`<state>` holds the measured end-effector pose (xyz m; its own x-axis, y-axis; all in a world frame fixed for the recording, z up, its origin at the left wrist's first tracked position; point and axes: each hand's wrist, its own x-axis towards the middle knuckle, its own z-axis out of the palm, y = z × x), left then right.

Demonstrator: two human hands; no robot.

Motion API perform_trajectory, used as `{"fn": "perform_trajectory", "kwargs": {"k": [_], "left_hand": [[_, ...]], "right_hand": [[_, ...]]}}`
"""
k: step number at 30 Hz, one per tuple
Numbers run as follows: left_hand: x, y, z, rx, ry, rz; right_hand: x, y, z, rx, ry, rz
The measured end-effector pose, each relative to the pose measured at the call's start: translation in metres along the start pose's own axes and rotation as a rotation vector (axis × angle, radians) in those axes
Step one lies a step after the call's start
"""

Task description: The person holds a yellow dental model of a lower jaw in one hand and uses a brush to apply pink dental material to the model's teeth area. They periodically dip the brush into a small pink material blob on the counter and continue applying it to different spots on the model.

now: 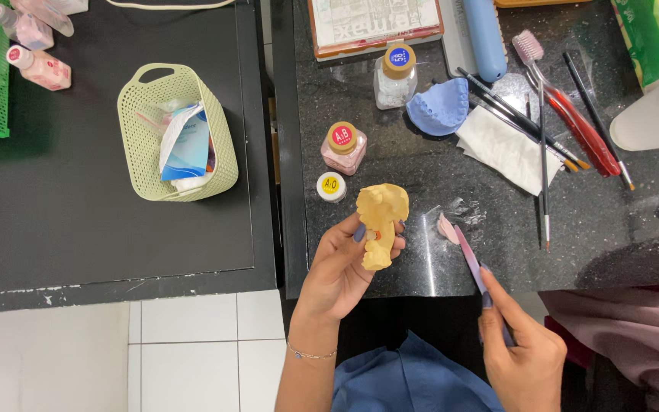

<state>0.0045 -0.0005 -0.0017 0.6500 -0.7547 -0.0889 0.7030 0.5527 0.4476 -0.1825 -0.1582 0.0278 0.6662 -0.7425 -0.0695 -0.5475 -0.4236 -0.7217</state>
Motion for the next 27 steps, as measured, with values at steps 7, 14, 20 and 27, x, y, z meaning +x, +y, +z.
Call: {"fn": "perform_trajectory", "kwargs": {"k": [7,14,20,27], "left_hand": [[-0.001,0.000,0.000,0.005,0.000,0.011],[-0.001,0.001,0.001,0.000,-0.003,0.006],[-0.001,0.002,0.001,-0.008,-0.012,0.007],[0.001,0.002,0.002,0.013,0.006,0.008]], "right_hand": [[0.006,-0.012,0.007,-0.030,0.017,-0.161],[0.009,-0.026,0.001,-0.310,0.048,-0.317],[0.004,-0.021,0.005,-0.323,0.016,-0.398],[0.003,-0.009,-0.007,-0.349,-0.076,-0.371]]}}
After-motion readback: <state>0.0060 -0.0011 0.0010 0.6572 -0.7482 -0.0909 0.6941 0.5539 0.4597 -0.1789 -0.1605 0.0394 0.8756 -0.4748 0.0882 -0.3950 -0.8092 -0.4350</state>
